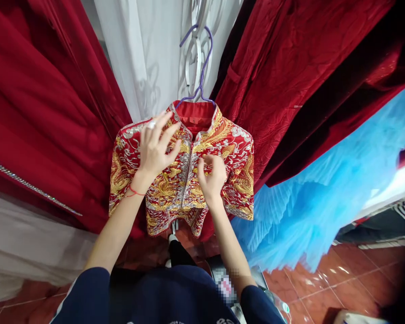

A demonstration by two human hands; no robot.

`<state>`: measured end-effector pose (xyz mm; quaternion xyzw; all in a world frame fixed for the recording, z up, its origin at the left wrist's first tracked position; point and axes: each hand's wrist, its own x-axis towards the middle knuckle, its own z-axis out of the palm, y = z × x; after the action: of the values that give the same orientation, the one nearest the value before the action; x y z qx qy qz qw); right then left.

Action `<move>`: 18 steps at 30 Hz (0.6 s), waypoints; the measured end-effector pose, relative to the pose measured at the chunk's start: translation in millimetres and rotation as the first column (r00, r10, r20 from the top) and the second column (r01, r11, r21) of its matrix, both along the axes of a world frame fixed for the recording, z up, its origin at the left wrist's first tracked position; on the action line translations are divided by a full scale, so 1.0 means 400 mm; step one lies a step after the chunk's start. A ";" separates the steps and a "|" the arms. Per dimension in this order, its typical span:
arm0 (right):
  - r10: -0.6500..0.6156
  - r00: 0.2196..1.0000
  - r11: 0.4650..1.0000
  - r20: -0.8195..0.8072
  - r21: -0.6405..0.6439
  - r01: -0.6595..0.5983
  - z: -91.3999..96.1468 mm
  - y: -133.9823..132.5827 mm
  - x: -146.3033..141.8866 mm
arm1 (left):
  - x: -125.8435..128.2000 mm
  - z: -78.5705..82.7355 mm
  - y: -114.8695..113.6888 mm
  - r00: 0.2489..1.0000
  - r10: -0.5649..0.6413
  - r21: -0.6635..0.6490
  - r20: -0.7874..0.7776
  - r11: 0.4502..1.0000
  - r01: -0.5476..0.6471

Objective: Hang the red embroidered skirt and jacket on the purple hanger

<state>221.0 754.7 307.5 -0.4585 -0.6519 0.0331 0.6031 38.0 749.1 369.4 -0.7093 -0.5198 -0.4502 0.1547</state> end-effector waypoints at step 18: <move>0.262 0.853 0.899 -0.451 -0.207 -0.385 0.041 0.022 -0.119 | 0.067 0.027 0.038 0.992 -0.100 -0.035 -0.079 0.995 0.097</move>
<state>173.3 763.5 323.9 -0.4067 -0.5661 0.3261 0.6386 64.9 764.2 380.1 -0.7540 -0.4843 -0.4203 0.1421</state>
